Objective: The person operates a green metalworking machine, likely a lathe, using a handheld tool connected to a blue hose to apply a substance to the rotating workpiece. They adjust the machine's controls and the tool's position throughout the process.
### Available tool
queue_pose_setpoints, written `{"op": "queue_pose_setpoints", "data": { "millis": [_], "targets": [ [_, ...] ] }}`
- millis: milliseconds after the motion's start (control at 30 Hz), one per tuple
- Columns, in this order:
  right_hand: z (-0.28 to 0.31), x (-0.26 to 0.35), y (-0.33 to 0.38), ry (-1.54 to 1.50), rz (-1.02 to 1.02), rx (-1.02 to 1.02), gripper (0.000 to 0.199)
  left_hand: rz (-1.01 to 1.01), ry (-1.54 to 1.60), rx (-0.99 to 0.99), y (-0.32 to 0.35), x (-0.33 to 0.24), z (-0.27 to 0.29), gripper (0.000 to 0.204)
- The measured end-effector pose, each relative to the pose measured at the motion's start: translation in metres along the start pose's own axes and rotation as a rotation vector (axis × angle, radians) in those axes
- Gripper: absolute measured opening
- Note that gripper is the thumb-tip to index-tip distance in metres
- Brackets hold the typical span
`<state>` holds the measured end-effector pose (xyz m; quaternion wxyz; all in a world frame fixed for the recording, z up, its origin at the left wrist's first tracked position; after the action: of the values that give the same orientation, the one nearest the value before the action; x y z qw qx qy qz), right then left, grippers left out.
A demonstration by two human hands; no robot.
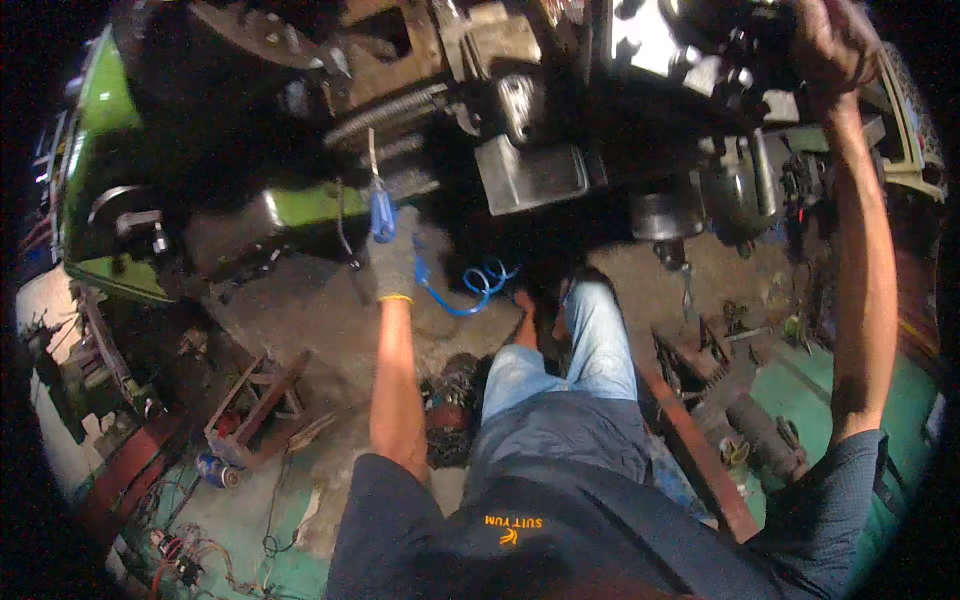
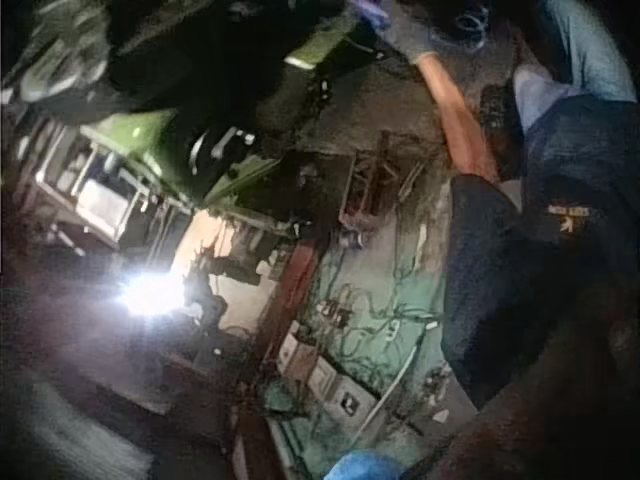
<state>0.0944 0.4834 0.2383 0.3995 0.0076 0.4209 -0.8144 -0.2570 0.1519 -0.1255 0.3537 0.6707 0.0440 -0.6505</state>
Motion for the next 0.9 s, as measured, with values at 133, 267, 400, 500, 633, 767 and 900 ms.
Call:
{"op": "queue_pose_setpoints", "data": {
  "millis": [133,267,400,500,633,767,900],
  "targets": [
    [-0.006,-0.014,-0.002,0.069,0.047,0.044,0.02,-0.058,0.016,-0.047,0.004,-0.037,-0.023,0.025],
    [-0.001,-0.01,-0.012,-0.194,-0.194,0.18,0.015,-0.049,0.096,-0.007,0.005,-0.068,-0.045,0.025],
    [0.0,-0.008,-0.016,-0.224,-0.16,0.131,0.015,-0.059,0.24,0.024,0.011,-0.091,-0.062,0.022],
    [0.005,-0.005,-0.016,-0.229,-0.182,0.118,0.014,-0.044,0.324,0.026,0.012,-0.105,-0.077,0.023],
    [0.001,-0.002,-0.016,-0.239,-0.183,0.117,0.016,-0.003,0.315,0.048,0.016,-0.122,-0.096,0.025],
    [0.001,-0.006,-0.015,-0.228,-0.186,0.055,0.02,-0.024,0.272,0.043,0.023,-0.148,-0.112,0.026],
    [0.002,-0.005,-0.016,-0.238,-0.194,0.039,0.017,-0.057,0.206,0.034,0.03,-0.169,-0.119,0.026]
  ]
}}
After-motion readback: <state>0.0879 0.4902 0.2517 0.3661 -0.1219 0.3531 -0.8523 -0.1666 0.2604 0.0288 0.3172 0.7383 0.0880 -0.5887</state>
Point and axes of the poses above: each hand's wrist, its own y-axis away from the middle knuckle, its own z-axis out of the back of the hand, x = y × z, the point moved 4 cm from there along -y, towards the middle knuckle, and after that the axes turned 14 degrees about x, right-handed, at the moved point
